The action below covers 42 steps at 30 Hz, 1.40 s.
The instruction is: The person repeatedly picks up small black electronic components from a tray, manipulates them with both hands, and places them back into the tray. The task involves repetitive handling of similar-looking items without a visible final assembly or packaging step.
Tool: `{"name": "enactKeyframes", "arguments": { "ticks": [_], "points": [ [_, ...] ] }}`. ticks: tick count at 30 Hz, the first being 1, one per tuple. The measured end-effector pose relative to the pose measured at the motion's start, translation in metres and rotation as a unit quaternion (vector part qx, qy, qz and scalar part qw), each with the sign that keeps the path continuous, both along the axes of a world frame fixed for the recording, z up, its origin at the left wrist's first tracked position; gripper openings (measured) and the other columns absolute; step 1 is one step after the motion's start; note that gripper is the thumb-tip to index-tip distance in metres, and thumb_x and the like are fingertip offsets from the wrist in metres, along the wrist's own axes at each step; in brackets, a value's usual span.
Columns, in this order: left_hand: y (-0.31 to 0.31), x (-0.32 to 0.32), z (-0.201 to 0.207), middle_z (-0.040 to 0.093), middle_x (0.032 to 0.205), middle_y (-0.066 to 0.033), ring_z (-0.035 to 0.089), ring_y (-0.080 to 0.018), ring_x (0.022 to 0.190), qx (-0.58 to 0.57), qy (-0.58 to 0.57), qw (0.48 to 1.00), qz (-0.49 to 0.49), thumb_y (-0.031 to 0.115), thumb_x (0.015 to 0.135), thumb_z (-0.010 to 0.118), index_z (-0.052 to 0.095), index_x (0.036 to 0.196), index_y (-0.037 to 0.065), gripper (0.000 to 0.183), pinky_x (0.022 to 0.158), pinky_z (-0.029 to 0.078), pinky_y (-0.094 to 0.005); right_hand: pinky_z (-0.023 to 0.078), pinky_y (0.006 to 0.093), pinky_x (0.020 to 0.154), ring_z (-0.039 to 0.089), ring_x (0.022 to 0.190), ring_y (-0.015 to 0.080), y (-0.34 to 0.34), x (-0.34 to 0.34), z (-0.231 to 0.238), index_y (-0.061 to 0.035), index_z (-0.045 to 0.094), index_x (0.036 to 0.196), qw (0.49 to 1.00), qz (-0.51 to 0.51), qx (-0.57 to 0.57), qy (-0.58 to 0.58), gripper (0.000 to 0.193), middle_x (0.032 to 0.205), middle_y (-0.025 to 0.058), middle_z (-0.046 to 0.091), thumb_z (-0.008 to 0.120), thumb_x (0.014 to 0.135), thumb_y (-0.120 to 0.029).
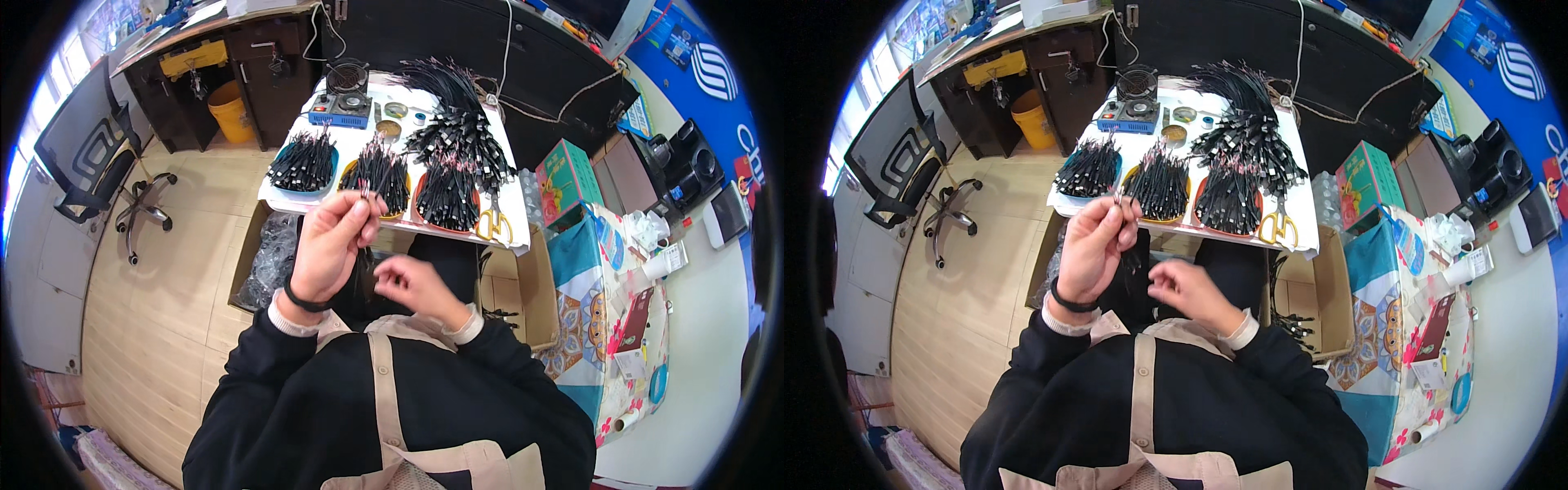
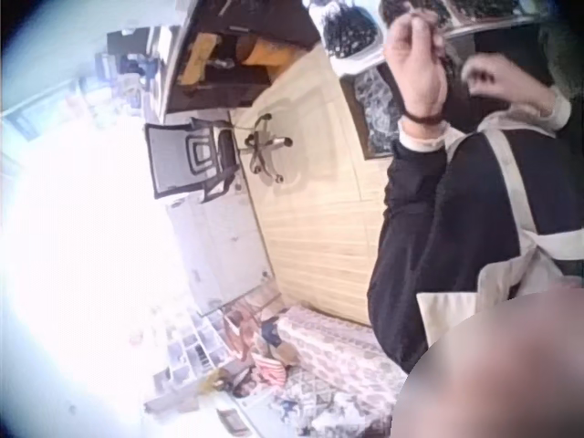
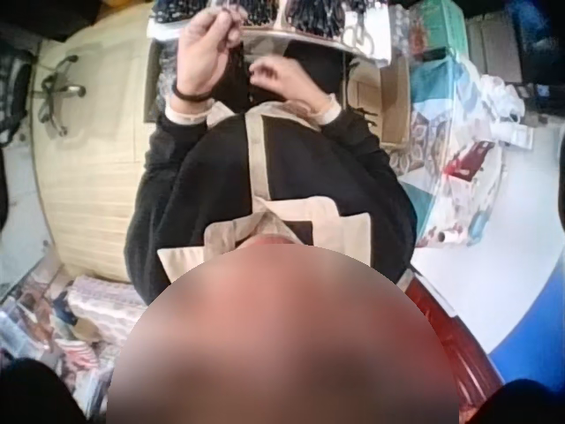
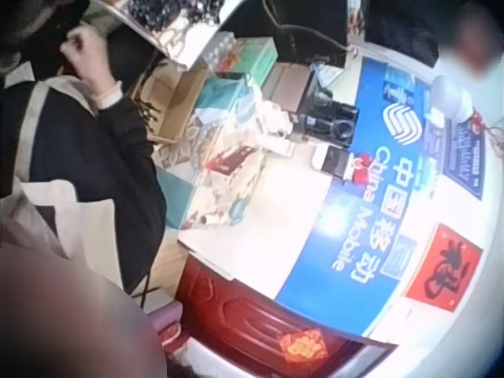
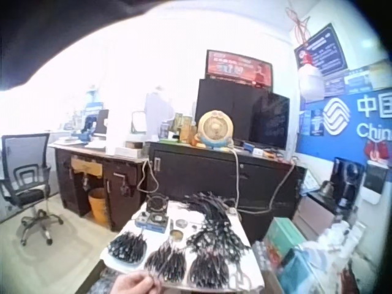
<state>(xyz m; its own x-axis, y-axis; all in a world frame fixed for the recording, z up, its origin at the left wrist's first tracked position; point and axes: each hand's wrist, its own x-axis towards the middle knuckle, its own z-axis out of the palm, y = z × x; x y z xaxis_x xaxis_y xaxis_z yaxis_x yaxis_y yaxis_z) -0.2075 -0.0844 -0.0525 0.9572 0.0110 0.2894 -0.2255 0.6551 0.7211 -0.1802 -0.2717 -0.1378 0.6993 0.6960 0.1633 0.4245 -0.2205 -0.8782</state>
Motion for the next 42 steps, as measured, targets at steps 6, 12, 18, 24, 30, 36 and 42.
{"name": "enactKeyframes", "arguments": {
  "ticks": [6,12,18,24,30,36,42],
  "points": [
    [-0.015,-0.017,-0.010,0.062,0.100,-0.0067,0.050,-0.0076,0.072,0.018,0.016,0.998,-0.052,0.010,0.099,0.053,0.062,0.100,-0.002,0.015,0.063,0.040,-0.0189,0.045,0.0190,0.069,0.058,0.078,0.0063,-0.019,0.029,0.080,-0.0008,0.062,0.109,0.928,-0.045,0.288,0.232,0.020,0.093,0.0029,0.066,0.062,0.094,-0.014],
    [-0.026,-0.018,-0.009,0.066,0.092,-0.0085,0.053,-0.0081,0.068,0.068,0.037,0.995,-0.068,0.009,0.098,0.053,0.064,0.098,-0.002,0.016,0.061,0.042,-0.0194,0.047,0.0190,0.069,0.059,0.077,0.0060,-0.014,0.033,0.100,0.0000,0.063,0.102,0.930,-0.089,0.300,0.191,0.015,0.089,0.0023,0.065,0.065,0.092,-0.011],
    [-0.026,-0.014,-0.006,0.070,0.095,-0.0139,0.062,-0.0109,0.067,0.075,0.079,0.994,-0.016,0.012,0.099,0.053,0.063,0.111,-0.003,0.022,0.059,0.047,-0.0201,0.045,0.0178,0.068,0.056,0.075,0.0030,-0.014,0.020,0.100,0.0005,0.065,0.095,0.949,-0.096,0.281,0.103,0.012,0.086,-0.0013,0.064,0.070,0.089,-0.008],
    [-0.033,-0.016,-0.004,0.069,0.084,-0.0096,0.054,-0.0062,0.056,0.122,0.055,0.991,-0.001,0.009,0.097,0.056,0.066,0.107,-0.004,0.019,0.050,0.039,-0.0170,0.046,0.0193,0.063,0.058,0.073,0.0048,-0.006,0.014,0.098,0.0007,0.065,0.094,0.966,-0.103,0.237,-0.018,0.008,0.083,0.0025,0.062,0.068,0.088,-0.003],
    [-0.042,-0.019,-0.009,0.066,0.078,-0.0065,0.049,-0.0057,0.055,0.018,0.062,0.998,0.004,0.008,0.097,0.057,0.067,0.104,-0.004,0.018,0.050,0.037,-0.0175,0.050,0.0218,0.070,0.062,0.079,0.0092,0.007,0.004,0.084,0.0011,0.061,0.096,0.921,-0.080,0.369,0.094,0.006,0.089,0.0050,0.064,0.064,0.091,-0.001],
    [-0.043,-0.022,-0.013,0.065,0.082,-0.0084,0.048,-0.0070,0.057,0.008,0.043,0.999,0.003,0.009,0.097,0.055,0.064,0.109,-0.005,0.021,0.052,0.038,-0.0175,0.050,0.0242,0.067,0.060,0.074,0.0111,0.013,0.003,0.073,-0.0004,0.060,0.096,0.850,-0.026,0.465,0.246,0.005,0.091,0.0067,0.064,0.063,0.092,-0.003],
    [-0.041,-0.023,-0.016,0.066,0.081,-0.0095,0.049,-0.0075,0.057,0.012,0.024,1.000,-0.006,0.007,0.097,0.055,0.065,0.109,-0.005,0.020,0.052,0.038,-0.0183,0.049,0.0274,0.067,0.056,0.070,0.0139,0.010,0.003,0.073,-0.0033,0.059,0.098,0.774,0.078,0.473,0.414,0.008,0.092,0.0078,0.060,0.058,0.096,-0.011]
  ]
}}
